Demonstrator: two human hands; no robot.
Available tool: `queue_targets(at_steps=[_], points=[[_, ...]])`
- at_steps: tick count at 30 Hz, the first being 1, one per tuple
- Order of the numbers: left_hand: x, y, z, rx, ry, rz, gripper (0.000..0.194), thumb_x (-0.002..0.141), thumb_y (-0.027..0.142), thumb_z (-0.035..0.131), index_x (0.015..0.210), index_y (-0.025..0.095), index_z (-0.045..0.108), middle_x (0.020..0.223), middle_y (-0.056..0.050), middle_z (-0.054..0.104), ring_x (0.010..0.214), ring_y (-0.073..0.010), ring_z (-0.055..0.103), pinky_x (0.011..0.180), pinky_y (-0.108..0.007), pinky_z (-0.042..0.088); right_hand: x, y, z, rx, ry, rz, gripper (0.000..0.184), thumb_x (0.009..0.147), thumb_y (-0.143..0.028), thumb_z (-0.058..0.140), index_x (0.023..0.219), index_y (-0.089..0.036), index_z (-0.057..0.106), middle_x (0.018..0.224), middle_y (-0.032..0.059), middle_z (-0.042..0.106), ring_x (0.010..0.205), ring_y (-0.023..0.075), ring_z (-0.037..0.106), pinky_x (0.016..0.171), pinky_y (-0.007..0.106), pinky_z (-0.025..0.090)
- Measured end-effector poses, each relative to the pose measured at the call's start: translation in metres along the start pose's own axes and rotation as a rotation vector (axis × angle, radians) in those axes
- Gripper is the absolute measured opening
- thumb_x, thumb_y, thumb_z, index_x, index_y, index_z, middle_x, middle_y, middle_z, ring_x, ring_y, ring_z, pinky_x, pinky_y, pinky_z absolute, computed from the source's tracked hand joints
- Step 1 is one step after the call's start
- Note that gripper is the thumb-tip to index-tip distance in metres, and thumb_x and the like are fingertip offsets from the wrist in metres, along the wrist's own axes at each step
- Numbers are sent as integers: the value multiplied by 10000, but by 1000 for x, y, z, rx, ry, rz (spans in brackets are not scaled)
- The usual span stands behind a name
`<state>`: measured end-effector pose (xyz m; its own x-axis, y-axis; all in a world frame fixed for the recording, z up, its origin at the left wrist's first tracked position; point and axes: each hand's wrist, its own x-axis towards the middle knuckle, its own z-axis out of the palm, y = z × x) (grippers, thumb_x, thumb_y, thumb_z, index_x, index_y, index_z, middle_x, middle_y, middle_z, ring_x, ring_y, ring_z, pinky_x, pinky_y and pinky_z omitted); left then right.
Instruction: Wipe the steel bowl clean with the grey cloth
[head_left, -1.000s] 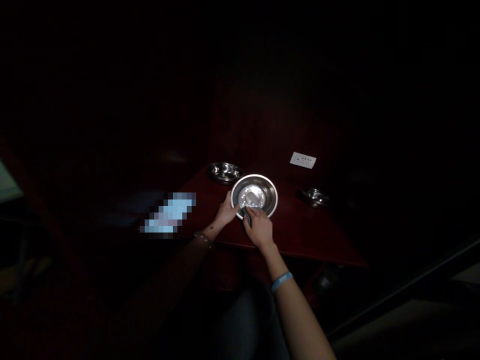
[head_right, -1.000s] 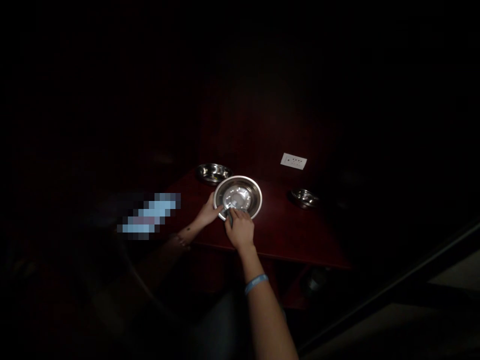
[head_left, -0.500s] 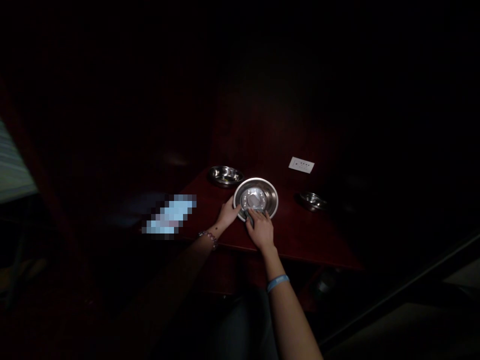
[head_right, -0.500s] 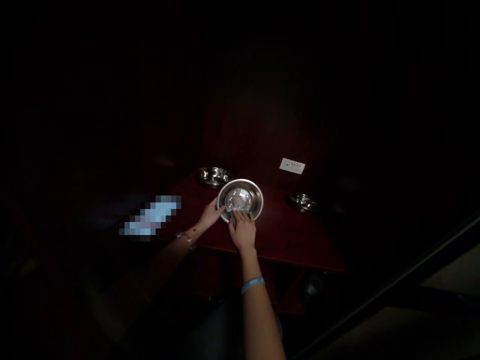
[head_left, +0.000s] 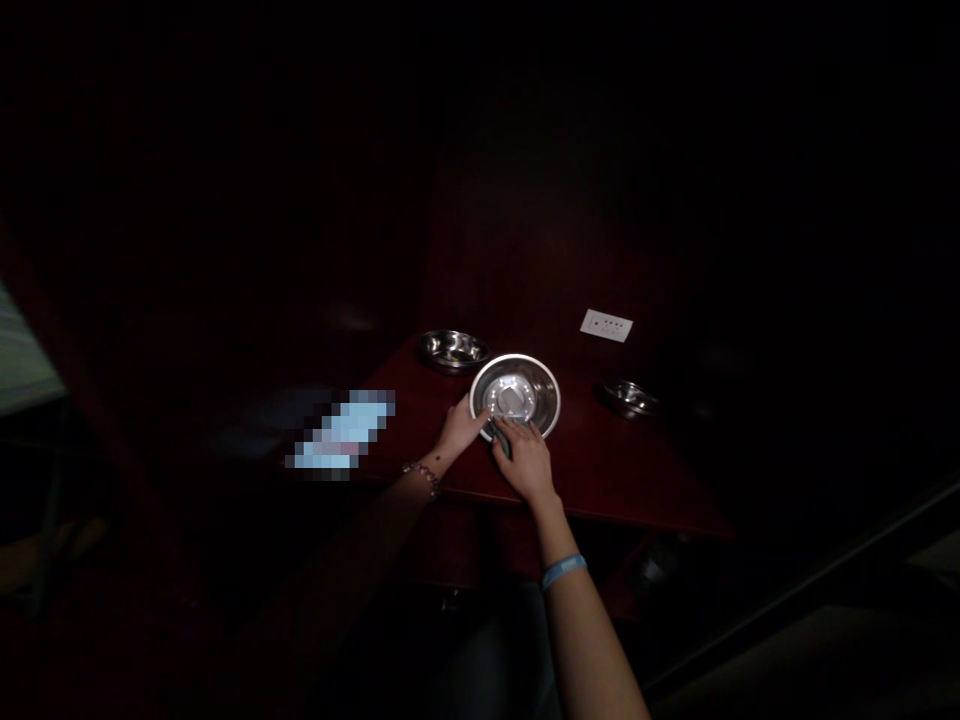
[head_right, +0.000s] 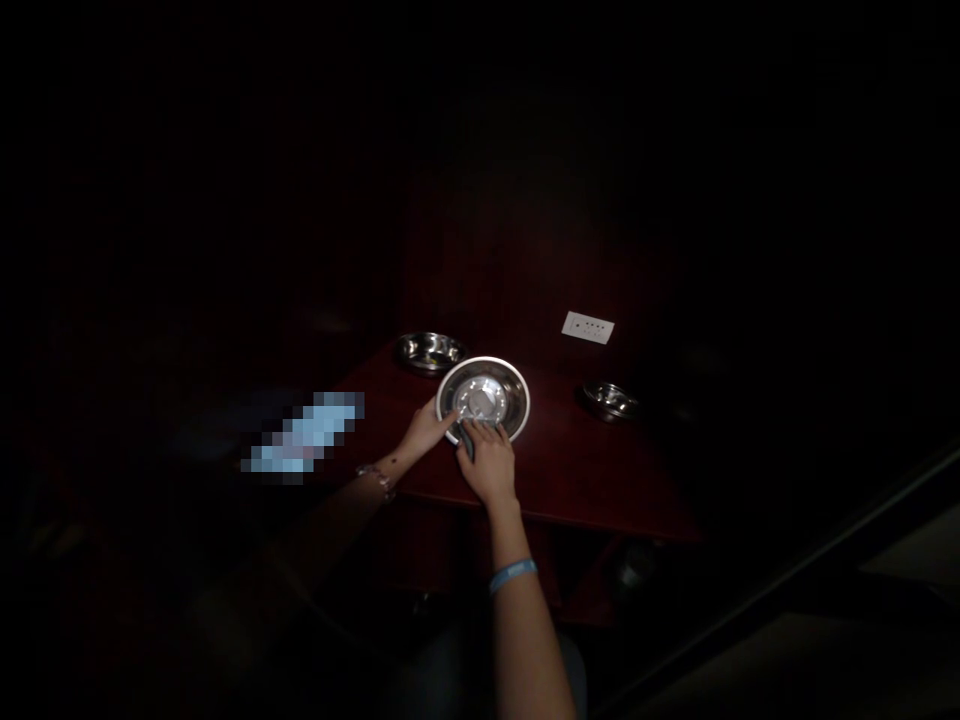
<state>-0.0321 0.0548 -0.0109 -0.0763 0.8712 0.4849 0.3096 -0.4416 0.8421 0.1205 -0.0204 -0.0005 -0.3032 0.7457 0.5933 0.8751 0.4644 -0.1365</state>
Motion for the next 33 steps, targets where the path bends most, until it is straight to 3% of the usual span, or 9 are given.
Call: queue_targets(at_steps=[9,19,29,33], points=[[5,-4,1,73,11,-72,300,789,178,579,1073,142,666,1059,-82,735,982,-218,687,901,-340,543,-2,-3,-1,-10,42,45,367,936,-301,472,1268,-245,620,1302,52,657,1234,192,570,1186,432,248],[1,4,-1,55,8,-51,289,800,159,572,1067,137,680,1030,-91,740,953,-224,695,888,-349,547,-4,-2,4,-111,151,170,346,929,-299,468,1206,-214,657,1274,71,673,1278,236,517,1198,509,156],[0,7,-2,75,23,-50,249,806,143,557,1027,123,668,1034,-83,739,953,-207,691,885,-292,534,-2,-1,0,-53,68,87,379,920,-272,472,1251,-189,638,1294,86,659,1233,227,568,1133,406,338],[1,7,-2,94,15,-60,255,800,162,556,1026,145,672,1004,-65,745,927,-202,697,865,-292,543,-2,1,0,-2,16,28,402,927,-290,477,1302,-207,598,1333,73,633,1249,203,568,1146,381,341]])
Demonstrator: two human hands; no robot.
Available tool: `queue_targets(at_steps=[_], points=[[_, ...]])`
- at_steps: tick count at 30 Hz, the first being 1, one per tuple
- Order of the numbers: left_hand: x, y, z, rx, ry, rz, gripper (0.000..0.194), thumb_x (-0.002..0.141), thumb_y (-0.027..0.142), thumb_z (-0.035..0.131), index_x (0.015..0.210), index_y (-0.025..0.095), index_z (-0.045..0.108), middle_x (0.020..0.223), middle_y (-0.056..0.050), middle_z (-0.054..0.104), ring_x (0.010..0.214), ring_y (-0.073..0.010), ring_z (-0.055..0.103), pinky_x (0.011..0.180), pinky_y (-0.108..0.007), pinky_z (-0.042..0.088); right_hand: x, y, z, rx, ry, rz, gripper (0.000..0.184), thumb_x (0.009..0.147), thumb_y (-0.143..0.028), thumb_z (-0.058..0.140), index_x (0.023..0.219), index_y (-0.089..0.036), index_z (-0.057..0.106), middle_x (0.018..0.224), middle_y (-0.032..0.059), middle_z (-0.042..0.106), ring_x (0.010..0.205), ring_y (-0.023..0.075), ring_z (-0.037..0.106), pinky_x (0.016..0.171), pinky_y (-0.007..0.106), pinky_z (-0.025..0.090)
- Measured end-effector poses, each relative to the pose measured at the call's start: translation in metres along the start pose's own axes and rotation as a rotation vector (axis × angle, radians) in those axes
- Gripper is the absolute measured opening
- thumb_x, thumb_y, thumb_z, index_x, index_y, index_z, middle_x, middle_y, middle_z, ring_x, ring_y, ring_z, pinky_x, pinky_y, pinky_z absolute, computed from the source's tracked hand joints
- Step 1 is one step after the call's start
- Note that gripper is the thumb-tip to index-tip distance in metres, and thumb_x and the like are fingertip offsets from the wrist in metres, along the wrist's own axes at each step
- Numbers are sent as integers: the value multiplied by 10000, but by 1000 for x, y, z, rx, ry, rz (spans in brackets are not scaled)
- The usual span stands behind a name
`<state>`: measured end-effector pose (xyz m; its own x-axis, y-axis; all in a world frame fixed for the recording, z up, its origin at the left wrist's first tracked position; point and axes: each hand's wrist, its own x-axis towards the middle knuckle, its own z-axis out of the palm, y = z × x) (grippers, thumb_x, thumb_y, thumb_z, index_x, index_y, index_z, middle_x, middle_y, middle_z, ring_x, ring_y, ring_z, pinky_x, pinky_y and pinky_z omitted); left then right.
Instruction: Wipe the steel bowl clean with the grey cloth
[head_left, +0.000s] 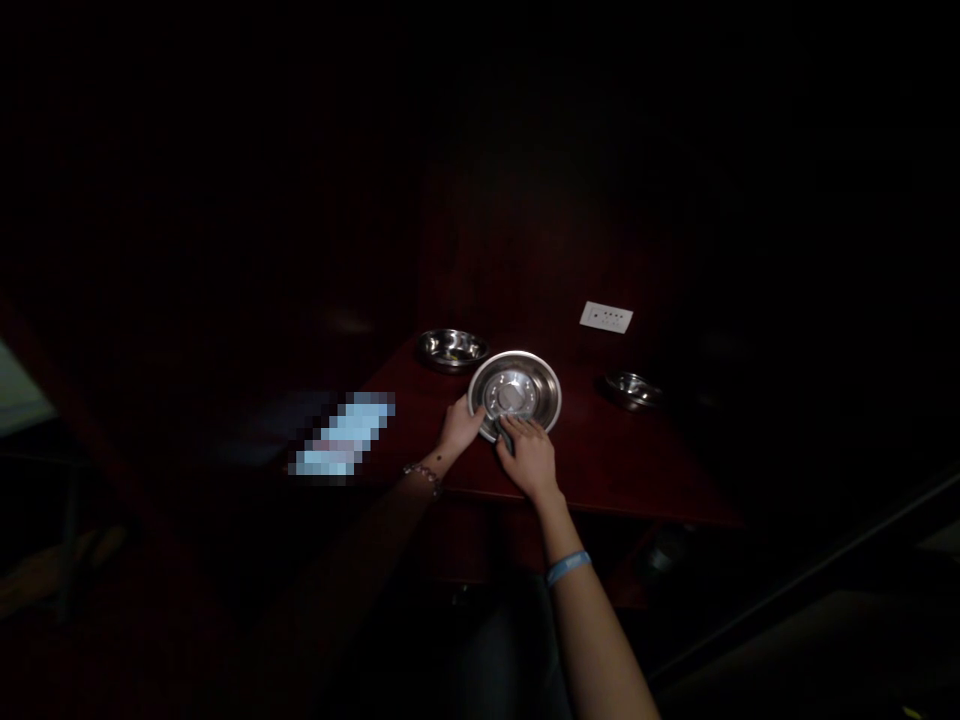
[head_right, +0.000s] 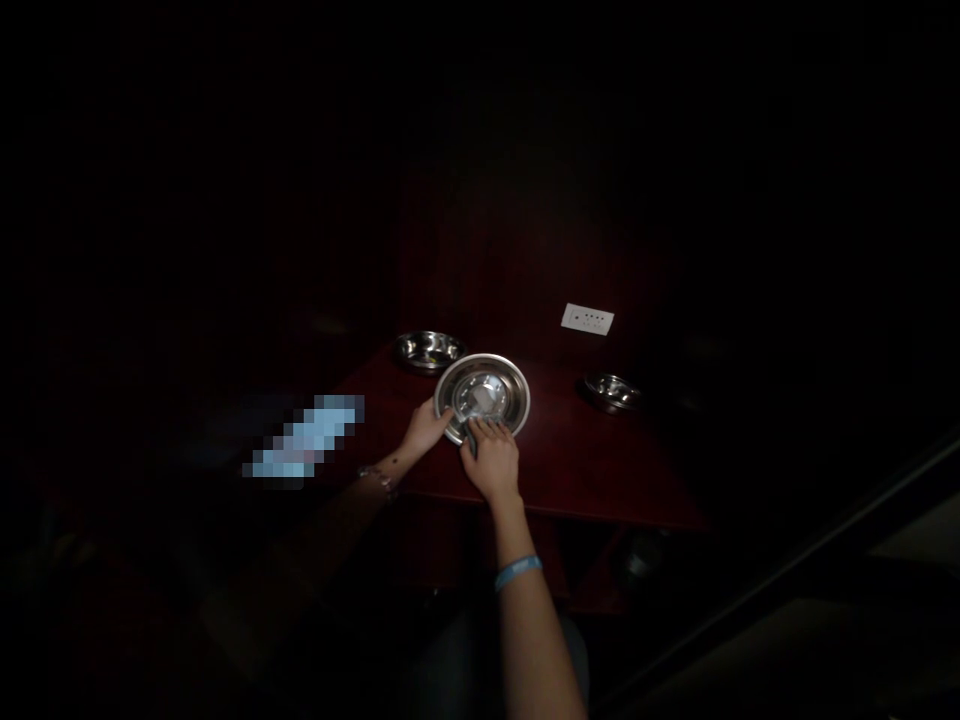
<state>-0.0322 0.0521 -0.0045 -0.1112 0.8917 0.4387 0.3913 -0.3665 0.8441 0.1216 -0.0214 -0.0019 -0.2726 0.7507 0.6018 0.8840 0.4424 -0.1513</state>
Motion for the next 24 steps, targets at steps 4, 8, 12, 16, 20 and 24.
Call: queue_targets(at_steps=[4,8,12,16,20,24], points=[[1,-1,0,22,15,-3,252,802,170,550,1015,135,681,1011,-82,745,933,-210,697,866,-297,537,0,2,1,65,-44,-60,466,915,-316,505,1365,-199,537,1388,85,587,1293,201,538,1178,393,303],[0,-1,0,27,21,-17,237,798,176,561,998,146,685,979,-72,752,905,-202,701,833,-277,546,1,3,3,84,-52,-70,490,916,-320,496,1393,-207,507,1409,88,565,1314,201,519,1188,408,286],[0,-2,0,31,12,-5,237,803,171,556,1000,149,686,986,-70,752,911,-198,700,838,-276,545,0,1,3,79,-33,-30,440,924,-313,478,1351,-232,551,1376,67,598,1289,192,540,1195,418,255],[3,-8,3,43,-14,6,253,810,175,561,1030,145,683,1024,-77,747,946,-201,696,857,-272,536,-2,0,1,49,35,64,376,920,-312,488,1265,-245,620,1303,50,656,1233,205,575,1202,460,197],[6,-15,5,43,-22,12,275,814,181,563,1060,141,677,1042,-83,744,967,-204,694,860,-270,533,-3,-1,2,6,88,124,354,903,-307,511,1218,-236,654,1269,58,677,1231,231,562,1194,486,169],[6,-15,6,14,-29,30,297,820,183,558,1092,138,669,1075,-91,737,983,-208,691,874,-281,532,-2,-1,3,-41,119,171,361,903,-301,502,1223,-230,654,1272,69,674,1269,241,522,1191,496,141]])
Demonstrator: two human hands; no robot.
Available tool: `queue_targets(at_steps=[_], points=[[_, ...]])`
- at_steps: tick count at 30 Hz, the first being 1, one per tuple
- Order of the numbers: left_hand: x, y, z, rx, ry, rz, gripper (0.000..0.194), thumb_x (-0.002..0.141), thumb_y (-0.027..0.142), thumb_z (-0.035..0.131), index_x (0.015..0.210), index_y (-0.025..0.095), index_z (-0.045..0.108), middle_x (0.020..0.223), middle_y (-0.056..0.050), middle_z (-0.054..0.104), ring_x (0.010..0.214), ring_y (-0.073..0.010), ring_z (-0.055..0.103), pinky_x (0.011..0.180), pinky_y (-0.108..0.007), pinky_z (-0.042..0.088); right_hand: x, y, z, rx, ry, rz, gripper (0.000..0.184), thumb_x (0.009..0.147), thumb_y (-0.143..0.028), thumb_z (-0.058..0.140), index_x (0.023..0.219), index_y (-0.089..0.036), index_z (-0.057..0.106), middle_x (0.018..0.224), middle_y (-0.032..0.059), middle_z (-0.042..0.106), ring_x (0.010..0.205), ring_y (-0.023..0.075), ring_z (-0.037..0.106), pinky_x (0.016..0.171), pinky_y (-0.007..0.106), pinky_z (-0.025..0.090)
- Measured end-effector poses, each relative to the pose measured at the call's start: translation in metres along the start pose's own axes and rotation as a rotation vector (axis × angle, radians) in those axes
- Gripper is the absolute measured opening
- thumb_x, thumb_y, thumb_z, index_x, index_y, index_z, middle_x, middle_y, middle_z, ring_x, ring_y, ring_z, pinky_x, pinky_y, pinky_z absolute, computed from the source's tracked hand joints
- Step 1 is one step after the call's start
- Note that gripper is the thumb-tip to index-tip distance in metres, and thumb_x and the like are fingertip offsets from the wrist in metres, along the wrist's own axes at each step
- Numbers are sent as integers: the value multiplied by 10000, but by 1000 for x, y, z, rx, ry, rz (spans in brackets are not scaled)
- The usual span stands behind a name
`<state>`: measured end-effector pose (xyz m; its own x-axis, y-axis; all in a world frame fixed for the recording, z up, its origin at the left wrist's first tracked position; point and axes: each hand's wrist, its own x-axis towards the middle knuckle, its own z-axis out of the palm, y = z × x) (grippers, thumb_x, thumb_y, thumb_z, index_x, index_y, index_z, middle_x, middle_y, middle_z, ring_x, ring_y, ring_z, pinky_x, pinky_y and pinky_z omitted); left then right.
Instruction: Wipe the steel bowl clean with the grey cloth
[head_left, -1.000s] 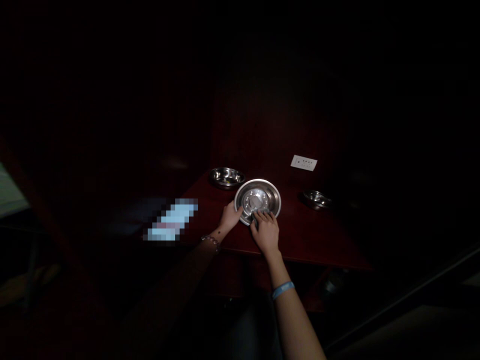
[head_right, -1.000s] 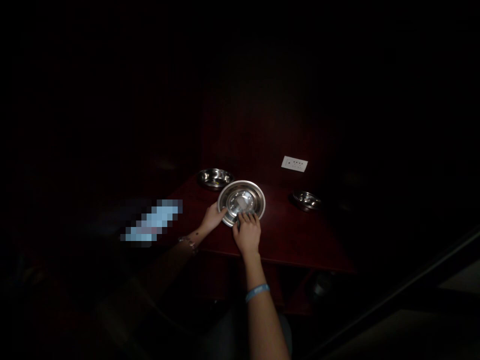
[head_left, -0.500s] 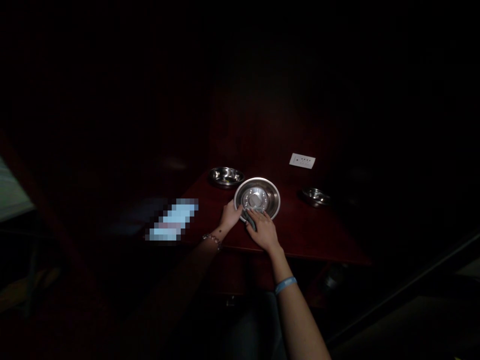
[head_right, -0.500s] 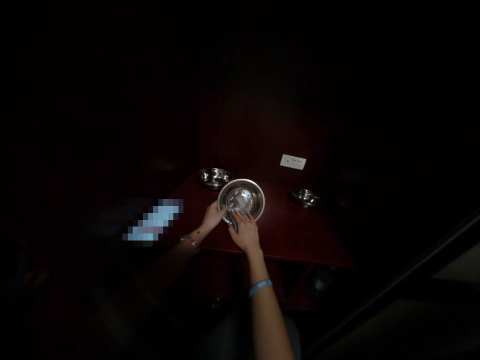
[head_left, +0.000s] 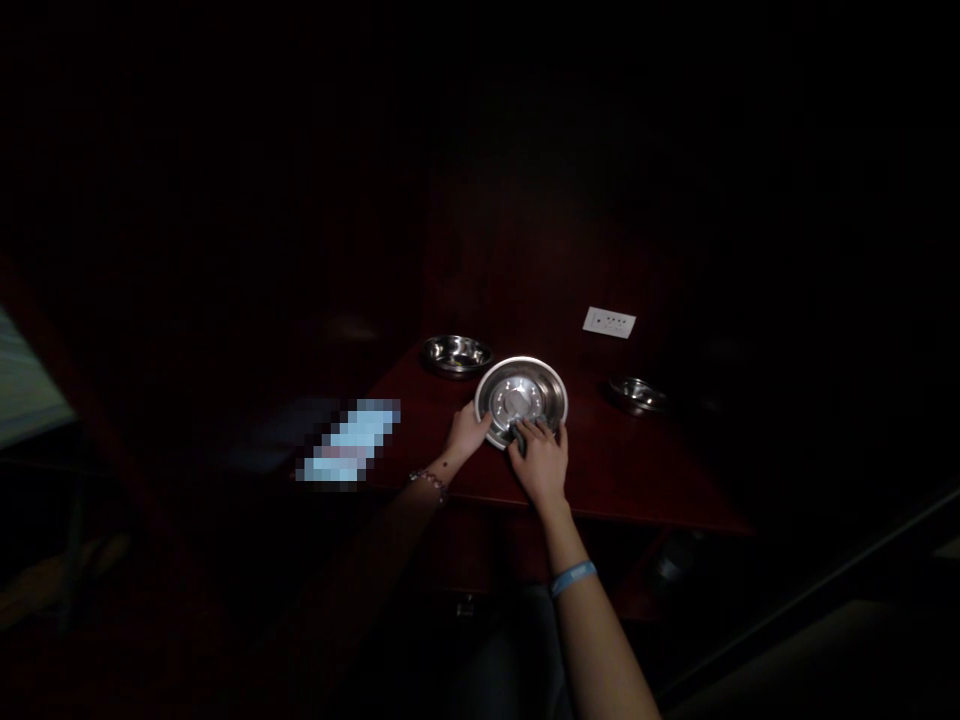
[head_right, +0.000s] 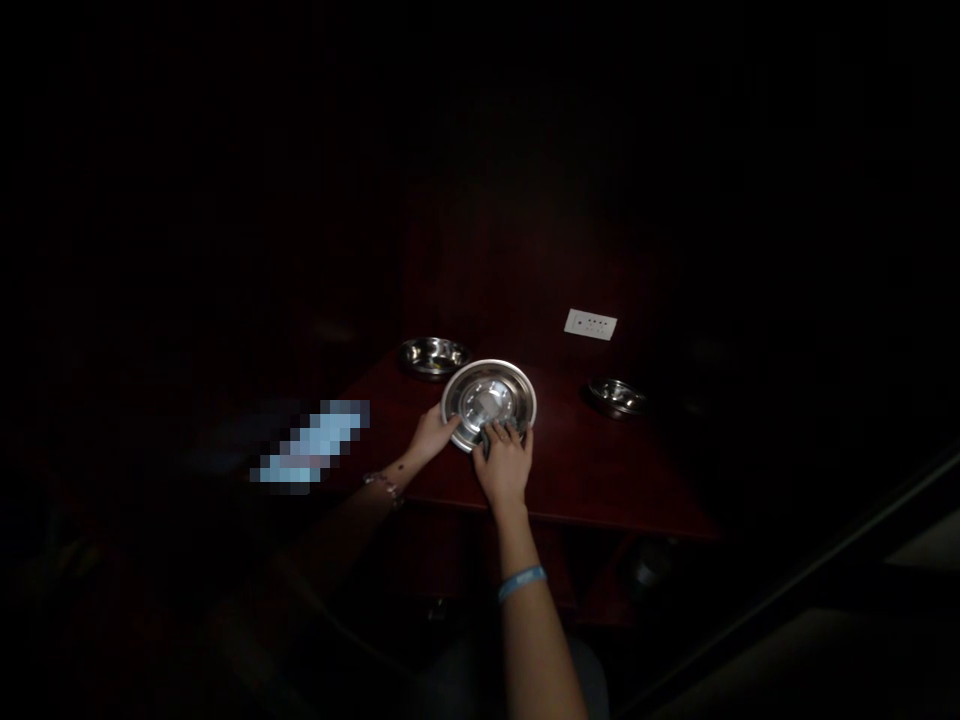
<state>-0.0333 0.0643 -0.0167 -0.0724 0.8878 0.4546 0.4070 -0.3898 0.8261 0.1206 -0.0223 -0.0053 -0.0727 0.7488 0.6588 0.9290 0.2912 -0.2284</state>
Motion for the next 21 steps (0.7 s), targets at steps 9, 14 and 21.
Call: queue_targets(at_steps=[9,14,21], points=[[-2,7,-2,-1,7,-14,307,824,182,554,1107,140,664,1081,-97,735,988,-215,691,893,-309,533,2,4,0,-11,-51,-31,383,910,-294,488,1264,-234,623,1316,62,647,1301,246,486,1187,499,142],[-3,10,-3,-3,12,-19,313,821,175,549,1110,136,661,1080,-100,735,981,-213,693,900,-304,530,1,5,1,14,-42,-50,385,915,-300,486,1270,-232,618,1312,69,648,1299,247,490,1194,513,128],[-3,12,-4,3,24,-27,310,809,177,555,1097,141,663,1071,-86,738,992,-212,692,903,-298,526,2,4,0,67,-122,-160,405,930,-301,465,1310,-234,585,1336,52,633,1276,210,529,1209,453,170]])
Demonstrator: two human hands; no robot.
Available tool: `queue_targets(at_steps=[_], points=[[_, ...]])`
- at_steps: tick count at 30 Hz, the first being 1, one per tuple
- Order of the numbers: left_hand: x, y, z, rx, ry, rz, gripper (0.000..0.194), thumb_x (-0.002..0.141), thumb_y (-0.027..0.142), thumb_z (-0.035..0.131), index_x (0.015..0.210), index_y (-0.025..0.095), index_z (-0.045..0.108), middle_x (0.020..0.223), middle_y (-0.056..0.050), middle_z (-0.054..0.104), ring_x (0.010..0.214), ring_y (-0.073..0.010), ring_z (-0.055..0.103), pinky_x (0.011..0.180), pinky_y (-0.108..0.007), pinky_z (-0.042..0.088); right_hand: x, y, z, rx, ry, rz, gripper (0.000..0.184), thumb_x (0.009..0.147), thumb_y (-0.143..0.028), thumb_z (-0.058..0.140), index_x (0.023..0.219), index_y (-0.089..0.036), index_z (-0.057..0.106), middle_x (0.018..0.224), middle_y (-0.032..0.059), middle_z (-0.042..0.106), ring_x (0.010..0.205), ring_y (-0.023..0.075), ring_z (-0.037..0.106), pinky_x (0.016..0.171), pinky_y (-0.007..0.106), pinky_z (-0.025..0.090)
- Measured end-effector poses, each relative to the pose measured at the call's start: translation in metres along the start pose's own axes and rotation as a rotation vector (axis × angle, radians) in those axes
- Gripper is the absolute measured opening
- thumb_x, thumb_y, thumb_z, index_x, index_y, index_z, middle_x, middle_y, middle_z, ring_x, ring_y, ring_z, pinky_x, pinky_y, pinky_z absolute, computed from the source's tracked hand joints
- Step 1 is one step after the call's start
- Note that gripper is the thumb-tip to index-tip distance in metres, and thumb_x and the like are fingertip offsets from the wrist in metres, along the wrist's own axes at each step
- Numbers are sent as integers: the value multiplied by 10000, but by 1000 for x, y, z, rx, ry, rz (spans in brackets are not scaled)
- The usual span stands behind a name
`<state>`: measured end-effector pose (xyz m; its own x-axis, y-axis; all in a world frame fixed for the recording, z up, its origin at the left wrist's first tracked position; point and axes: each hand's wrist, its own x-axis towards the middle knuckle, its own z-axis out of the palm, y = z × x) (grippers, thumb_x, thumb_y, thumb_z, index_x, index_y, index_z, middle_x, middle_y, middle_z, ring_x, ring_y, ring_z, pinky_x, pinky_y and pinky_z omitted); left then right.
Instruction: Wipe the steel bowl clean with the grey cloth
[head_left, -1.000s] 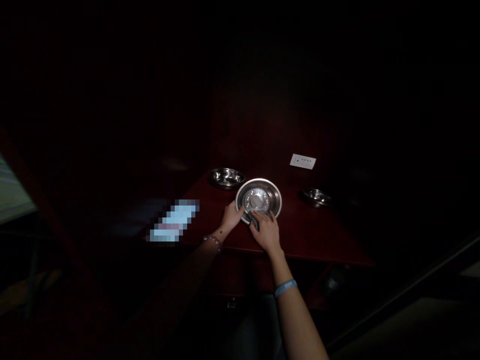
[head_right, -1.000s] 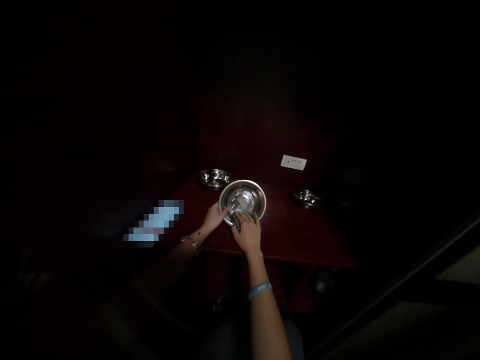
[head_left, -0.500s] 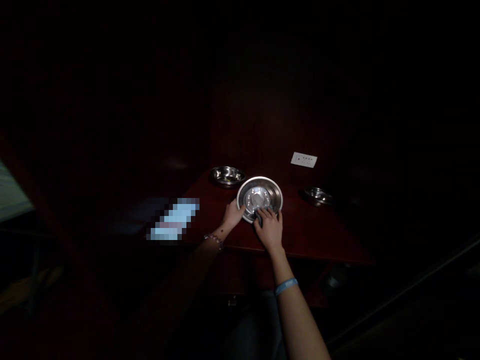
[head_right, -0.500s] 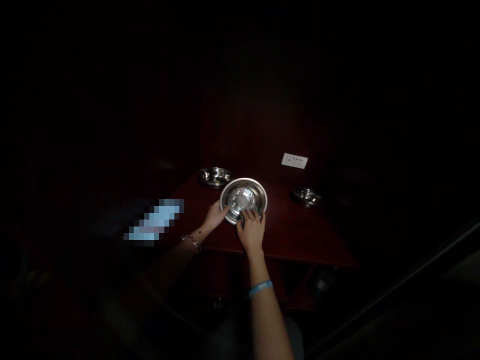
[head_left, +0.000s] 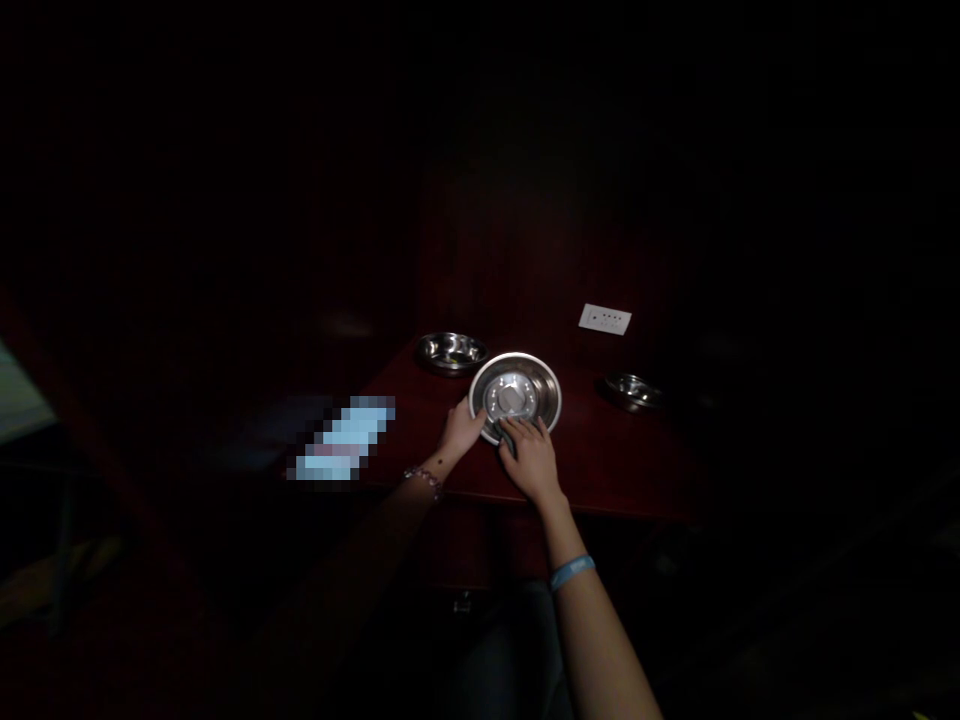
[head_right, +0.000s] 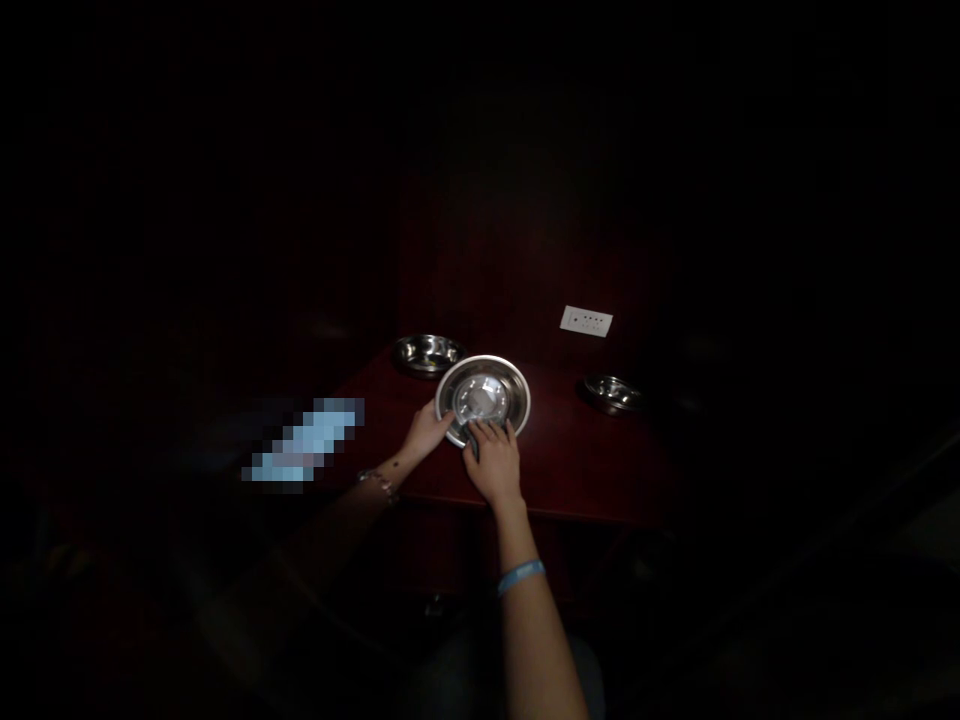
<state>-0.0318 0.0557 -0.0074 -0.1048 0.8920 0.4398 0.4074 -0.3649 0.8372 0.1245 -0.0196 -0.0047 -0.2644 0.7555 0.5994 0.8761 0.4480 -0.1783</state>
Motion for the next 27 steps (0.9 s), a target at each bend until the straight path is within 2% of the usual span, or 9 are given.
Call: queue_targets(at_steps=[5,18,24,27], points=[[1,-3,0,2,-2,14,310,818,196,554,1104,146,660,1065,-83,738,977,-209,695,888,-288,530,0,-2,-2,11,-11,-25,417,934,-292,461,1336,-249,562,1356,39,619,1282,193,532,1209,423,193],[0,-3,1,11,-22,19,302,828,214,558,1106,157,660,1085,-83,734,1000,-209,688,907,-291,525,0,-6,-2,-23,47,95,353,932,-318,474,1242,-264,633,1271,38,677,1216,210,575,1213,474,114],[0,-3,2,10,-27,31,319,829,177,561,1134,139,646,1109,-95,725,1018,-212,682,931,-306,518,-1,-7,-3,-76,114,156,341,923,-295,481,1208,-234,657,1259,53,683,1261,233,529,1209,504,96],[0,-4,1,11,-31,22,316,832,176,562,1135,143,647,1099,-93,728,1013,-215,683,925,-307,519,-1,-7,-3,-85,107,157,349,923,-290,479,1221,-230,650,1272,55,675,1284,238,508,1206,510,106]])
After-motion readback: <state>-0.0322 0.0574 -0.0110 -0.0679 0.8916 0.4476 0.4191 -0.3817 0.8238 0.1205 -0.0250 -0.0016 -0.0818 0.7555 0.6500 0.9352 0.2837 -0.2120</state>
